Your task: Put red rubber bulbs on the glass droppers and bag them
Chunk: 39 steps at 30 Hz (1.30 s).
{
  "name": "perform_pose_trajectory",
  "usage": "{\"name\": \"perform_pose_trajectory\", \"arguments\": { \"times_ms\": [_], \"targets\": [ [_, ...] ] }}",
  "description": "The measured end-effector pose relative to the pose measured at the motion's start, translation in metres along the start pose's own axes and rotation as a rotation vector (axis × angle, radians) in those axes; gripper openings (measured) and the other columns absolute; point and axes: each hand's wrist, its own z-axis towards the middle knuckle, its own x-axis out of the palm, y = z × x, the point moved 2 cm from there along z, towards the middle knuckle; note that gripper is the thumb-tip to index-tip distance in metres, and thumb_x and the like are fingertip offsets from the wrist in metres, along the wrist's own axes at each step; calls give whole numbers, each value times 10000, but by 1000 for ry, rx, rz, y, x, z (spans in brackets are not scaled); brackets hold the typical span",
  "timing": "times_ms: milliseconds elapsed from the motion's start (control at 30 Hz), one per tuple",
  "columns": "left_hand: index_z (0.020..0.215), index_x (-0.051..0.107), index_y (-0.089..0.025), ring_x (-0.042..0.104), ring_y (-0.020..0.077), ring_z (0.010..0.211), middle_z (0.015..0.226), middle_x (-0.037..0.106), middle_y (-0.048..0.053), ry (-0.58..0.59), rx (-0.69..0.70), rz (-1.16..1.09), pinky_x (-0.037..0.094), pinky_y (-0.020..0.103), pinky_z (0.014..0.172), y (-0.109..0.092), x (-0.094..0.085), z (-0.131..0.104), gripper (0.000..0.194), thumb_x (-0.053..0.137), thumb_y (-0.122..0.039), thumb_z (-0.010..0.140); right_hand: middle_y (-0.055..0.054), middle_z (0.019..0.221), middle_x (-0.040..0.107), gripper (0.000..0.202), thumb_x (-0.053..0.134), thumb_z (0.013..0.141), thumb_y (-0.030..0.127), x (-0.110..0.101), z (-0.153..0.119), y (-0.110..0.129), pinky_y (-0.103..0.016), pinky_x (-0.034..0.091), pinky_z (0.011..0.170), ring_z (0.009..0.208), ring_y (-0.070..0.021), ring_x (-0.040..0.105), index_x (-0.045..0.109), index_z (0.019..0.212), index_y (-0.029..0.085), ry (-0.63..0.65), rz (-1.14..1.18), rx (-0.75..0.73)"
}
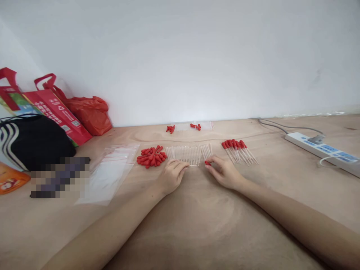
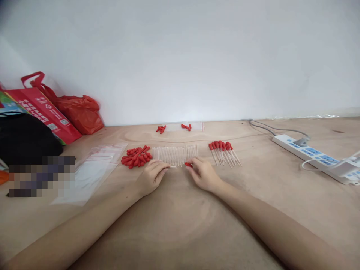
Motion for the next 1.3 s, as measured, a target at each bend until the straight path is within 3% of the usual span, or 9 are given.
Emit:
{"name": "perform_pose_trajectory", "arguments": {
  "times_ms": [300,900,1300],
  "targets": [
    [1041,528,-183,608,128,813,927,662,35,2,83,9,383,348,862,-2,1,-3,255,381,-87,856,-31,762,570,106,429,830,202,16,-6,10,-240,423,631,697,-126,533,524,873,181,7,91,-126],
    [1160,488,-205,591,115,776,878,653,43,-30,190,-26,390,303,755,-3,4,-4,392,364,-29,832,-37,757,609,117,463,829,222,16,-7,10,-230,442,637,687,-115,554,568,854,177,-36,190,-168],
    [1104,521,-202,585,90,683,859,670,14,-1,213,68,277,311,732,-10,1,-5,370,321,-33,841,-51,708,601,152,447,836,221,16,-9,8,-236,439,608,647,-124,537,587,839,161,-35,111,-303]
  ]
}}
